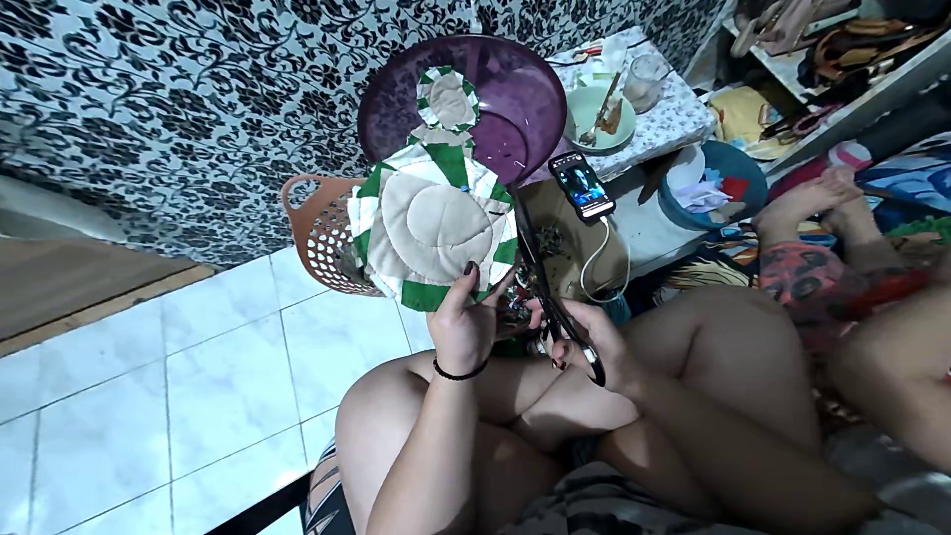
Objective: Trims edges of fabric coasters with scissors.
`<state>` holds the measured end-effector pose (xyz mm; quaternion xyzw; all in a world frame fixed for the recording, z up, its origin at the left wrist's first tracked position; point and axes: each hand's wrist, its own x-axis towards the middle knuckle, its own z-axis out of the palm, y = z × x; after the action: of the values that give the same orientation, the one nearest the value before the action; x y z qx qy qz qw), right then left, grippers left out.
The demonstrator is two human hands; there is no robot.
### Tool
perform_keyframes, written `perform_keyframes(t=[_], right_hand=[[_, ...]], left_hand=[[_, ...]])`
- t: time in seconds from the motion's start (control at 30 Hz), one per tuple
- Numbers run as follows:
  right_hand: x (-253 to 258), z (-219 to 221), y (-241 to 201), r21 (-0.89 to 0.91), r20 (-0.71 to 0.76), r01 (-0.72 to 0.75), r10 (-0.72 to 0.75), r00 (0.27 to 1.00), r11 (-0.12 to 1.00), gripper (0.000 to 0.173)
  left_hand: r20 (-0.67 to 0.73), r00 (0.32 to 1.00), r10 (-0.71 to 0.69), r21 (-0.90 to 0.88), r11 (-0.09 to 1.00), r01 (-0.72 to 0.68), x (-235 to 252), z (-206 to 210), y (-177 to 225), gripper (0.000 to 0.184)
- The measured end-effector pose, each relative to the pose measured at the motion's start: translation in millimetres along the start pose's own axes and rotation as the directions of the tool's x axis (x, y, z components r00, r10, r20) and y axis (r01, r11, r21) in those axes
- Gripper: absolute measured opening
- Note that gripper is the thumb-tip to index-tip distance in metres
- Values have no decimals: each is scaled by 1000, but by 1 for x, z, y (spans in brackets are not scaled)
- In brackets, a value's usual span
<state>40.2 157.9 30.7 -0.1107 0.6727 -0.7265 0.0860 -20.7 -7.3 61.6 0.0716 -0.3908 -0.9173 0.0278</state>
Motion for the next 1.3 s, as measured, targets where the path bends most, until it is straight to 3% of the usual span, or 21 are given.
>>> perform_keyframes(t=[0.23, 0.4, 0.67, 0.9, 1.3], right_hand=[[3, -11, -8, -46, -10, -36, 35, 999, 998, 84], [4, -15, -11, -81, 15, -60, 61, 998, 995, 86], [3, -13, -10, -67, 16, -49, 50, 999, 997, 92], [3, -10, -13, -75, -36, -95, 93, 995, 993, 68], [2, 0, -10, -9, -115, -94, 93, 989, 995, 51]], left_hand=[[71, 994, -84, 69, 994, 80, 6, -8, 15, 29], [95, 994, -52, 152, 988, 38, 10, -15, 24, 30], [67, 998, -16, 131, 991, 7, 11, -18, 26, 30], [88, 996, -23, 147, 989, 10, 9, -14, 22, 30], [48, 999, -7, 168, 986, -1, 11, -15, 26, 29]])
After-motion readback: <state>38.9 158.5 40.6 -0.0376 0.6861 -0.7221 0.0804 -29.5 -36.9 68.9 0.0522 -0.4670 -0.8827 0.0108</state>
